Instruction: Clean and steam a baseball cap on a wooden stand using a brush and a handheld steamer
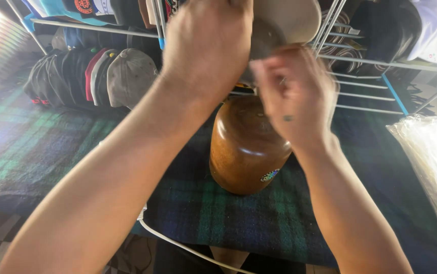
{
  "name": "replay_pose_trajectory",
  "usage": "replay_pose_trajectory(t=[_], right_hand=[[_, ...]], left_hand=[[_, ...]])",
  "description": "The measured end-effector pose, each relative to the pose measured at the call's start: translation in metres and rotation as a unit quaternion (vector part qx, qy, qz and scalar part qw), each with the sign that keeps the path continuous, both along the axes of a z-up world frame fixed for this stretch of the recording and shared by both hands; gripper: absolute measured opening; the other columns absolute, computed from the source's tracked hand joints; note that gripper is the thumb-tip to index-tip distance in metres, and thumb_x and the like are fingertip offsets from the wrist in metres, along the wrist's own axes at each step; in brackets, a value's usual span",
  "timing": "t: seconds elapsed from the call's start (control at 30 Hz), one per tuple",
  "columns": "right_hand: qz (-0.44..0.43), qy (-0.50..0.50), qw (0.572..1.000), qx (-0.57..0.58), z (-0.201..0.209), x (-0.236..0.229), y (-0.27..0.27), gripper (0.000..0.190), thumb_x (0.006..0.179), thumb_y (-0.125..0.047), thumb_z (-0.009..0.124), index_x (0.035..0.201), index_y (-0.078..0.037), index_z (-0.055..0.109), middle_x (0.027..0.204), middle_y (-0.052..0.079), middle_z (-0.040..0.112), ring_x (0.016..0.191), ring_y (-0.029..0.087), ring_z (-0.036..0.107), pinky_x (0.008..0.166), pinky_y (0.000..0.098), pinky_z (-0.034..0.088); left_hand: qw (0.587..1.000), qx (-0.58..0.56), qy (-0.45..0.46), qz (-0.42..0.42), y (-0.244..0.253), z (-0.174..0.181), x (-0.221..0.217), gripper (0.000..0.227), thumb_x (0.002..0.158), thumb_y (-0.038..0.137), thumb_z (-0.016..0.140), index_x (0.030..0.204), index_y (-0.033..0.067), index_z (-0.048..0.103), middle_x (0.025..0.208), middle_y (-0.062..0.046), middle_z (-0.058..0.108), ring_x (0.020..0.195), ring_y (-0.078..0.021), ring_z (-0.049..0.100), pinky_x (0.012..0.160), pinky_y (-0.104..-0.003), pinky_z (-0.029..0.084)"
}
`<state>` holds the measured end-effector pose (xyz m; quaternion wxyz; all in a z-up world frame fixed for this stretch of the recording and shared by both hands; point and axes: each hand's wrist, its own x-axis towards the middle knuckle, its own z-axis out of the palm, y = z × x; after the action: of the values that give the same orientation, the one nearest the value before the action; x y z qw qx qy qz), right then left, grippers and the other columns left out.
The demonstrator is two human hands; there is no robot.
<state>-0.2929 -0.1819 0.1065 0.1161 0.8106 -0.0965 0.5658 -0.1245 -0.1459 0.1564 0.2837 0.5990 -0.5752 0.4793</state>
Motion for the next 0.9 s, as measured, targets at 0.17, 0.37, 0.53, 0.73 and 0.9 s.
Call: replay_pose_trajectory(t=[0.17, 0.37, 0.53, 0.73, 0.9], right_hand=[[-0.066, 0.043, 0.992, 0.1, -0.003, -0.047, -0.048, 0.034, 0.11, -0.02, 0.071, 0.127, 0.004, 0.055, 0.119, 0.02, 0.049, 0.064, 0.019, 0.049, 0.069, 0.0405, 0.046], [-0.049, 0.131, 0.989, 0.057, -0.041, -0.071, -0.063, 0.019, 0.103, -0.006, 0.071, 0.12, 0.001, 0.075, 0.102, 0.015, 0.07, 0.088, 0.036, 0.068, 0.072, 0.0464, 0.054], [-0.047, 0.145, 0.988, 0.031, -0.061, -0.094, -0.006, 0.014, 0.098, -0.005, 0.068, 0.108, 0.0, 0.076, 0.095, 0.017, 0.073, 0.086, 0.042, 0.069, 0.074, 0.0512, 0.057], [-0.011, 0.114, 0.991, 0.067, -0.105, -0.116, 0.044, 0.015, 0.086, -0.001, 0.073, 0.099, -0.003, 0.08, 0.093, 0.012, 0.075, 0.079, 0.029, 0.075, 0.068, 0.0397, 0.061], [0.035, 0.066, 0.997, -0.009, -0.145, -0.108, 0.062, 0.014, 0.078, 0.001, 0.074, 0.089, -0.005, 0.081, 0.087, 0.013, 0.074, 0.067, 0.027, 0.073, 0.063, 0.036, 0.066]], left_hand=[[0.994, -0.016, -0.101, -0.04, -0.014, -0.053, 0.001, 0.03, 0.088, 0.008, 0.067, 0.118, 0.0038, 0.065, 0.103, -0.012, 0.066, 0.09, -0.033, 0.063, 0.055, -0.04, 0.057], [0.988, -0.013, -0.091, -0.121, 0.007, -0.088, -0.009, 0.016, 0.096, 0.013, 0.056, 0.107, 0.0064, 0.066, 0.095, -0.009, 0.06, 0.086, -0.0313, 0.062, 0.058, -0.037, 0.06], [0.972, -0.029, -0.017, -0.232, 0.051, -0.13, -0.022, 0.016, 0.1, 0.015, 0.055, 0.096, 0.0106, 0.07, 0.085, -0.004, 0.056, 0.08, -0.0279, 0.063, 0.062, -0.036, 0.054], [0.936, -0.034, 0.038, -0.347, 0.114, -0.15, -0.042, 0.016, 0.098, 0.001, 0.06, 0.103, -0.0048, 0.074, 0.089, -0.016, 0.06, 0.075, -0.0334, 0.065, 0.067, -0.041, 0.06], [0.927, -0.033, 0.071, -0.367, 0.131, -0.2, -0.048, 0.013, 0.094, -0.001, 0.066, 0.1, -0.004, 0.077, 0.093, -0.019, 0.066, 0.073, -0.0321, 0.068, 0.067, -0.044, 0.064]])
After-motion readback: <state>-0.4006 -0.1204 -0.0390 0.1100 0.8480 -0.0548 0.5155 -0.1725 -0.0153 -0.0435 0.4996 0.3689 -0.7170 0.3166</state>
